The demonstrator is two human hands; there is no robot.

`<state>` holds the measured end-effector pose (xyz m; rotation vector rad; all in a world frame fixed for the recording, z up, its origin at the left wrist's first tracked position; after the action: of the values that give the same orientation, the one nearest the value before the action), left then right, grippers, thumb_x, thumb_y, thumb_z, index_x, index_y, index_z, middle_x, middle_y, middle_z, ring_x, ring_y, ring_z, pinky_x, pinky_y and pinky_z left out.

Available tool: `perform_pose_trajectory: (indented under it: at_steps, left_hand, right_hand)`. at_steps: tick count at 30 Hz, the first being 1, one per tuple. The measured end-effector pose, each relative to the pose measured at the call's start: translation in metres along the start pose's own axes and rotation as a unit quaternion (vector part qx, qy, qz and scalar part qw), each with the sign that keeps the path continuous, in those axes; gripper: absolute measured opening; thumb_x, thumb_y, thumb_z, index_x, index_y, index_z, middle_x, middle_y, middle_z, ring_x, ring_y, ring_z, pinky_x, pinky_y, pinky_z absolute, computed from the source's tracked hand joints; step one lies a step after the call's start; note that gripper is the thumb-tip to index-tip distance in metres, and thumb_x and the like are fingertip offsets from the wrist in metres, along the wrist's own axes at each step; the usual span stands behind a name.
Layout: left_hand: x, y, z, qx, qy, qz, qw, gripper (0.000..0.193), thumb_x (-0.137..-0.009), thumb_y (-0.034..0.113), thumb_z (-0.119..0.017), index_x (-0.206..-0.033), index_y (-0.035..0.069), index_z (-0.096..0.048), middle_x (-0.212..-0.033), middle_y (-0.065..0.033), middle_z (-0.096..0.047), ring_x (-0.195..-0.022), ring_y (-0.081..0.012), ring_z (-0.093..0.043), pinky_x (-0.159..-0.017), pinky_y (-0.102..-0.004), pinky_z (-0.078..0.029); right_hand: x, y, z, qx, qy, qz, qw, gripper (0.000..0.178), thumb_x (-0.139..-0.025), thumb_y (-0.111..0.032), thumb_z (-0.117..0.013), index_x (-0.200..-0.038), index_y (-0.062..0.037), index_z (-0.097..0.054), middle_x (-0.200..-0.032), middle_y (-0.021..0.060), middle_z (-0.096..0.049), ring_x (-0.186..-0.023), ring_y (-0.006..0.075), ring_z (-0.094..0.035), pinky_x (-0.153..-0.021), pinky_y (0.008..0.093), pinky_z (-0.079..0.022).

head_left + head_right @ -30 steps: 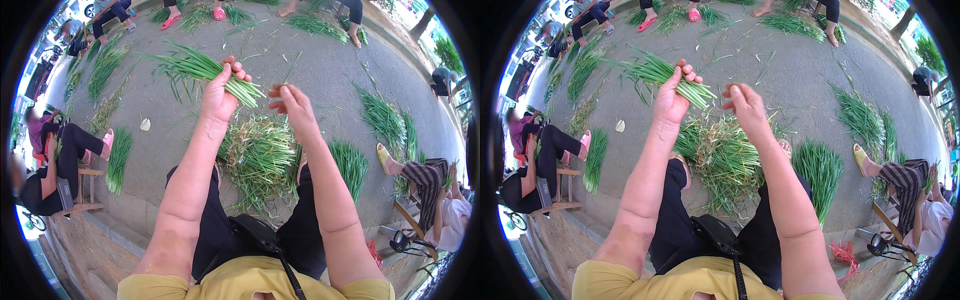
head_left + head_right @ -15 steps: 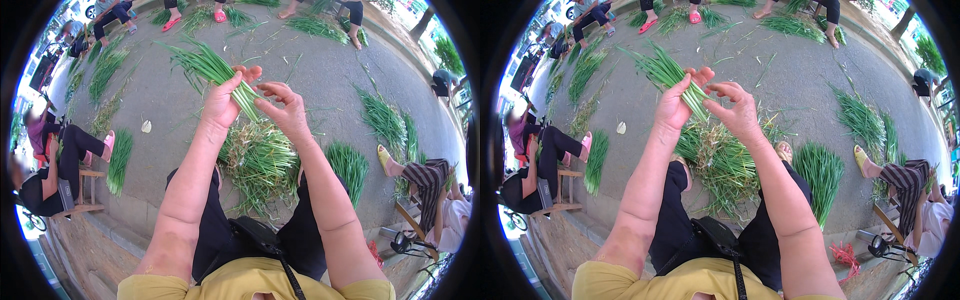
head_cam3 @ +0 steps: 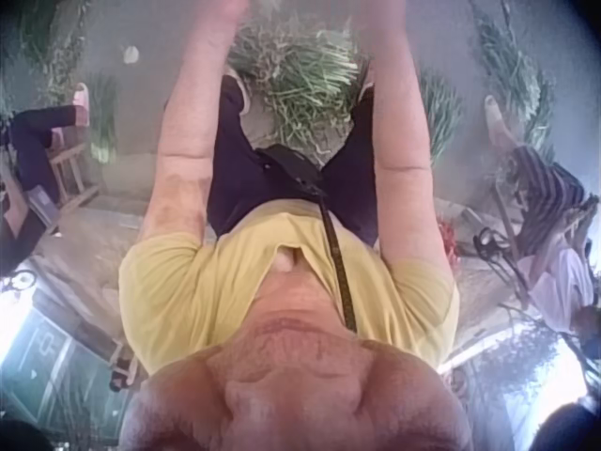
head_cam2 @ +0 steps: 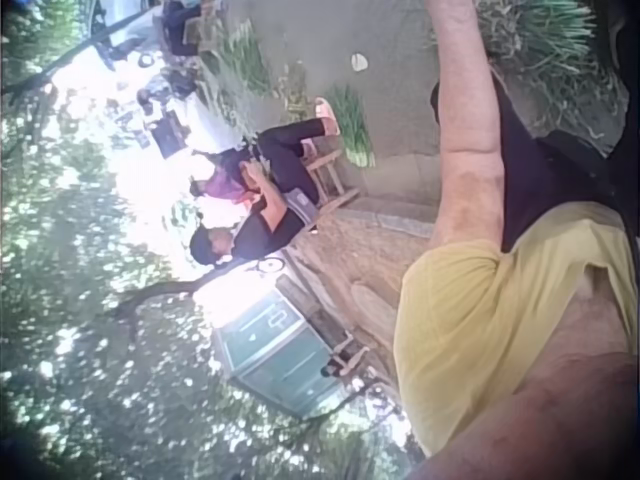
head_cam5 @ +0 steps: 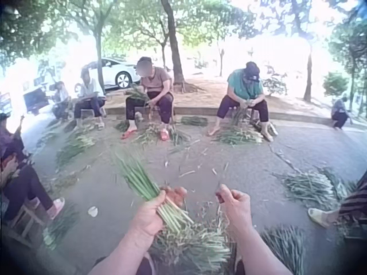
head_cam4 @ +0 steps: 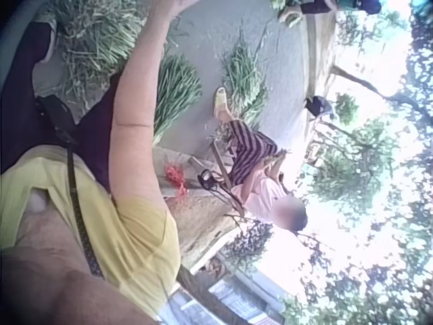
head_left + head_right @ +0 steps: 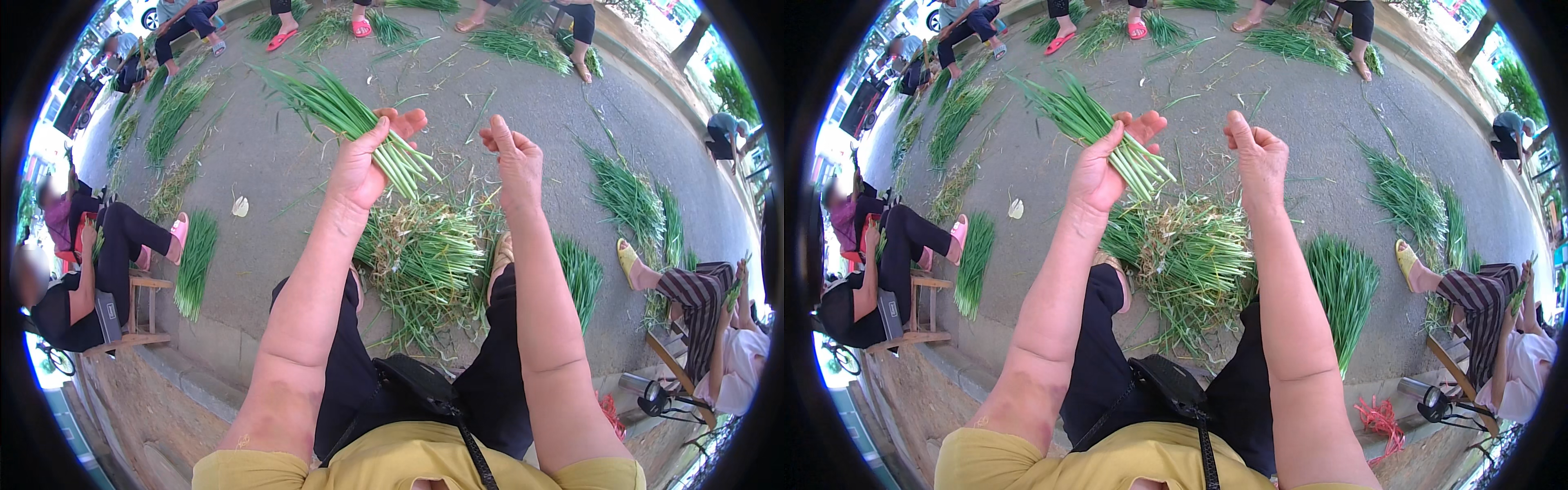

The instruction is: The person sits on the ground and trims the roots and outer layers of green onions by hand. They gather the trimmed onions into a pile and continue processing more from a larger pile.

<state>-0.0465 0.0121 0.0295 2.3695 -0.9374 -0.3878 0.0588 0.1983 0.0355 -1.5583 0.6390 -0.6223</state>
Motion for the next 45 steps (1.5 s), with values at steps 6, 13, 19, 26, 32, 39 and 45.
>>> perform_pose_trajectory:
  at_steps: [6, 13, 19, 26, 32, 39, 45]
  left_hand:
    - [-0.001, 0.001, 0.002, -0.025, 0.0, -0.009, 1.0, 0.014, -0.092, 0.012, -0.054, -0.104, 0.005, -0.056, -0.123, -0.0211, -0.055, -0.119, -0.0301, -0.051, -0.088, -0.0409, -0.05]
    - [0.003, 0.0, -0.01, -0.071, -0.054, -0.001, 0.996, 0.018, -0.092, 0.013, -0.054, -0.108, 0.004, -0.056, -0.124, -0.021, -0.054, -0.12, -0.0289, -0.05, -0.089, -0.0391, -0.05]
    - [0.006, 0.001, -0.016, -0.074, -0.077, -0.01, 0.994, 0.027, -0.09, 0.016, -0.058, -0.114, 0.004, -0.055, -0.125, -0.0199, -0.054, -0.122, -0.0285, -0.048, -0.092, -0.0381, -0.049]
    - [0.005, -0.002, -0.017, -0.101, -0.083, -0.011, 0.991, 0.032, -0.086, 0.017, -0.064, -0.114, 0.005, -0.056, -0.121, -0.0172, -0.057, -0.121, -0.0276, -0.049, -0.091, -0.0388, -0.048]
    - [0.004, -0.006, -0.013, -0.092, -0.059, -0.008, 0.994, 0.031, -0.086, 0.013, -0.064, -0.113, 0.002, -0.054, -0.108, -0.0131, -0.062, -0.113, -0.0285, -0.055, -0.09, -0.0392, -0.049]
    - [0.003, -0.009, -0.014, -0.067, -0.014, -0.017, 0.997, 0.031, -0.086, 0.007, -0.061, -0.115, 0.001, -0.05, -0.093, -0.0071, -0.061, -0.101, -0.0268, -0.059, -0.09, -0.04, -0.05]
    - [-0.001, -0.011, -0.006, -0.051, -0.046, -0.005, 0.998, 0.022, -0.086, 0.006, -0.061, -0.107, 0.005, -0.053, -0.087, -0.0048, -0.057, -0.088, -0.0209, -0.059, -0.086, -0.0393, -0.049]
  right_hand:
    - [0.002, 0.007, -0.012, 0.201, -0.093, 0.071, 0.973, 0.031, -0.086, -0.031, -0.066, -0.099, -0.0025, -0.069, -0.086, 0.0047, -0.067, -0.08, 0.0115, -0.058, -0.076, 0.0268, -0.044]
    - [0.025, -0.002, -0.023, 0.019, -0.33, -0.086, 0.94, 0.027, -0.091, -0.024, -0.058, -0.104, -0.0027, -0.067, -0.092, 0.004, -0.066, -0.08, 0.011, -0.061, -0.069, 0.0254, -0.048]
    - [0.035, -0.003, -0.026, -0.085, -0.378, -0.17, 0.906, 0.032, -0.093, -0.021, -0.056, -0.113, 0.0027, -0.058, -0.091, 0.004, -0.065, -0.077, 0.0114, -0.062, -0.07, 0.026, -0.051]
    - [0.038, 0.001, -0.031, -0.098, -0.4, -0.158, 0.897, 0.029, -0.089, -0.023, -0.063, -0.105, 0.0007, -0.064, -0.086, 0.0004, -0.064, -0.073, 0.0072, -0.058, -0.069, 0.0221, -0.047]
    - [0.045, -0.017, -0.036, 0.078, -0.374, -0.046, 0.923, 0.024, -0.091, -0.016, -0.053, -0.096, 0.0043, -0.065, -0.077, 0.003, -0.064, -0.071, 0.0091, -0.059, -0.068, 0.0233, -0.047]
    - [0.04, -0.003, -0.03, 0.125, -0.361, -0.016, 0.924, 0.025, -0.091, -0.012, -0.045, -0.096, 0.0067, -0.061, -0.076, 0.0085, -0.066, -0.071, 0.014, -0.065, -0.067, 0.0273, -0.05]
    - [0.045, -0.006, -0.024, -0.032, -0.345, -0.164, 0.923, 0.03, -0.092, -0.021, -0.051, -0.105, 0.0029, -0.061, -0.091, 0.0099, -0.066, -0.087, 0.0165, -0.064, -0.086, 0.0302, -0.045]
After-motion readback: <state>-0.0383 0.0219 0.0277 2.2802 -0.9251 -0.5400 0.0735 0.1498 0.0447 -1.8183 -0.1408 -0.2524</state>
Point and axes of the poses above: each hand's wrist, its own x-axis away from the middle knuckle, its own z-axis out of the back of the hand, y = z × x, the point moved 2 cm from there along -x, towards the middle knuckle
